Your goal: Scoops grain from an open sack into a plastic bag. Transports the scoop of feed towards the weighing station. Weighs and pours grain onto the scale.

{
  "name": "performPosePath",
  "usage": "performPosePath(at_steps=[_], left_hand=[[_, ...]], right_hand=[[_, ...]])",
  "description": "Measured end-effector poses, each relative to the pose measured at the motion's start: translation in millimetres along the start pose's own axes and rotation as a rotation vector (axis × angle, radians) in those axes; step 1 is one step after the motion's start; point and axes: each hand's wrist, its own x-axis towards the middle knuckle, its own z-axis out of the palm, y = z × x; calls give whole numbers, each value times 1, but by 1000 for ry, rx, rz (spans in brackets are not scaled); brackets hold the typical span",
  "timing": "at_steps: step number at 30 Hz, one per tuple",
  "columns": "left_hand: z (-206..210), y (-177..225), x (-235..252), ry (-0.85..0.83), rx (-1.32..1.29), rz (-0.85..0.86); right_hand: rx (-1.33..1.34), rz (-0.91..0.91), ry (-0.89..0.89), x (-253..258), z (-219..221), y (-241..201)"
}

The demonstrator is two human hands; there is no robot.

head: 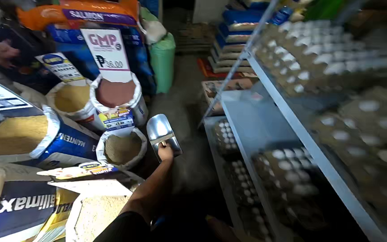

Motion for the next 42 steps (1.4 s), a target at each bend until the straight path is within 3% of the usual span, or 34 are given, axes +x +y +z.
performPosePath(at_steps=[3, 10, 16, 20, 26, 34, 38, 42], left_hand=[[-20, 55, 67, 123, -129, -47], [-68, 138, 241, 128, -479, -121], [-75, 216, 384, 164, -586, -313], [-77, 237, 460, 215, -562, -468], [-59, 217, 547, 380, -84, -622], [-96, 200, 635, 652, -130, -577], [-105, 191, 646, 653, -99, -586], [-82, 191, 612, 738, -146, -562]], right_hand=[[-149, -94, -35, 48, -104, -56], [-495, -213, 23, 160, -325, -209], [-570, -125, 80, 216, -462, -329], [-585, -164, 67, 233, -537, -401], [-470, -327, 203, 267, -632, -483], [-797, -463, -65, 347, -731, -596], [-935, -598, -225, 384, -753, -647], [-978, -734, -316, 380, -750, -698]])
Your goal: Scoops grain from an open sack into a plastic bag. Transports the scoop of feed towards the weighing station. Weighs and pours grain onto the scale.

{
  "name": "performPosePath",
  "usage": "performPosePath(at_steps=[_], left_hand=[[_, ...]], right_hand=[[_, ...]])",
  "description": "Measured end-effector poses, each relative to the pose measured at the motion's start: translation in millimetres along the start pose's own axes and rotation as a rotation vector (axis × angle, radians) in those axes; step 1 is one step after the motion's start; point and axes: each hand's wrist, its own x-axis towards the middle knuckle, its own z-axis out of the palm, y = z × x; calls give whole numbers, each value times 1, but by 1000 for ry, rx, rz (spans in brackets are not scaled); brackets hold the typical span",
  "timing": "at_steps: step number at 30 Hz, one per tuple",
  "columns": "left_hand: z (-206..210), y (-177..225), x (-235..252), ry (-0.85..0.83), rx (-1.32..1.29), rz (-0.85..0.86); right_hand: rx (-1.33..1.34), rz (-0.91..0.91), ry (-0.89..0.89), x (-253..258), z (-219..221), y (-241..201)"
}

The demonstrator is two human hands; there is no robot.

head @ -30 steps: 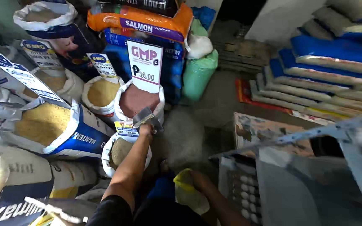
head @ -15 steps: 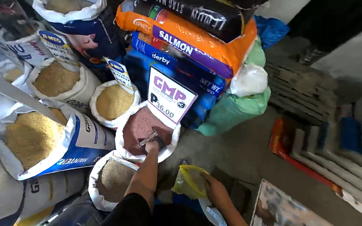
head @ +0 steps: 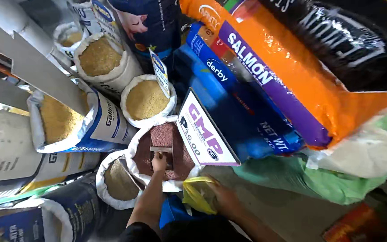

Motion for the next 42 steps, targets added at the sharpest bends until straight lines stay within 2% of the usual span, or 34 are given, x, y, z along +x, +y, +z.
performPosePath(at_steps=[4, 6, 12, 15, 19, 22, 26, 29, 33, 36, 39, 42], left_hand=[[-31, -12, -52, 38, -60, 65], [-55, -23, -72, 35, -77, 129], [-167, -39, -115, -39, -84, 308], [-226, -35, -128, -94, 23, 411], [-282, -6, -144, -204, 305, 461], [-293, 25, -147, -313, 486, 474], [-279, 92, -149, -440, 828, 414], [-261, 134, -154, -418, 1054, 404], [-260, 169, -158, -366, 1188, 402], [-277, 169, -158, -322, 1211, 468], [-316, 140, -166, -241, 1028, 516], [-339, 100, -164, -241, 820, 304]], right_hand=[[-64, -14, -39, 12, -29, -46], [-42, -40, 9, 20, -32, -63], [-73, -17, 65, 47, -43, -115], [-74, -47, 57, 57, -44, -137], [-77, -225, 60, 73, -32, -171], [-134, -305, 58, 72, -17, -197], [-86, -386, 141, 77, 0, -210], [-41, -433, 207, 90, 3, -206], [42, -410, 338, 116, -3, -189], [146, -362, 342, 131, -7, -174], [168, -330, 349, 110, -15, -169], [183, -390, 449, 67, -16, -155]])
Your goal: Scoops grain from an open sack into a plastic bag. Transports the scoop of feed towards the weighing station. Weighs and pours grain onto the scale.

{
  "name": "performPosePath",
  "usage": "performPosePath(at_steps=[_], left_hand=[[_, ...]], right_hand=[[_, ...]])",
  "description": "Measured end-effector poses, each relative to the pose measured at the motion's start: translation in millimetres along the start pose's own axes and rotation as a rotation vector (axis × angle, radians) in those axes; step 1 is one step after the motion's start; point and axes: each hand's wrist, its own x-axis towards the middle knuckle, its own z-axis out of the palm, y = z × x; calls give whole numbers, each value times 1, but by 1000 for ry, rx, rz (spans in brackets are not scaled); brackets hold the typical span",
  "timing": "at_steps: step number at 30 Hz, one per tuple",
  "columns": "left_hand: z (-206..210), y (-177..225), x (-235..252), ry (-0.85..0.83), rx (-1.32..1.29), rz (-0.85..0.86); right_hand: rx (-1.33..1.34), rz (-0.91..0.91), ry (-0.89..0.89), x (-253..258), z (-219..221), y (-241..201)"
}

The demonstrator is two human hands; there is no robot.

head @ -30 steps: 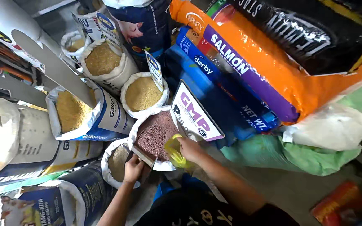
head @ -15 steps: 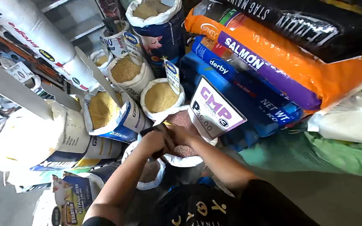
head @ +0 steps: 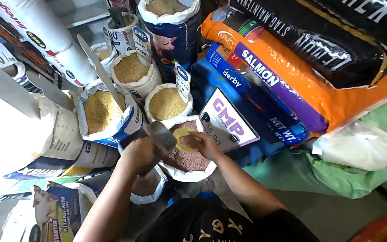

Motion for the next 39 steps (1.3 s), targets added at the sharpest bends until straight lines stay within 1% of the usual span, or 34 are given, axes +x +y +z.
performPosePath(at_steps=[2, 4, 5, 7, 9, 10, 12, 13, 16, 17, 19, 23, 27, 29, 32, 36, 39], left_hand=[[30, -18, 6, -9, -185, -66], [70, -20, 25, -100, -398, -89], [95, -14, 39, -151, -521, -95], [152, 7, 71, -272, -792, -156], [201, 33, 106, -331, -960, -262], [214, 45, 124, -334, -959, -310], [225, 67, 160, -302, -798, -352], [228, 77, 182, -252, -742, -364], [237, 98, 246, -75, -776, -435], [238, 103, 259, -30, -804, -459], [244, 108, 269, 26, -859, -485], [271, 110, 248, 175, -934, -456], [282, 126, 204, 304, -978, -462], [284, 135, 181, 367, -1009, -476], [283, 146, 148, 449, -1061, -474], [281, 149, 104, 548, -1183, -444], [293, 130, 53, 659, -1263, -393]], right_hand=[[51, -112, 147, -38, -14, -5], [73, -269, 309, -70, -28, -9], [87, -334, 373, -82, -35, -8], [137, -371, 409, -100, -50, -6], [147, -325, 367, -114, -61, -5], [151, -296, 320, -119, -65, -4], [185, -228, 166, -131, -71, -1], [205, -198, 83, -135, -73, 4], [259, -169, -76, -145, -76, 34], [303, -161, -118, -149, -79, 44], [390, -184, -178, -157, -89, 64], [412, -320, -239, -161, -111, 86], [317, -397, -272, -156, -129, 90], [319, -432, -286, -156, -130, 93], [343, -489, -325, -154, -122, 100], [337, -498, -450, -154, -107, 92], [265, -571, -575, -154, -77, 72]])
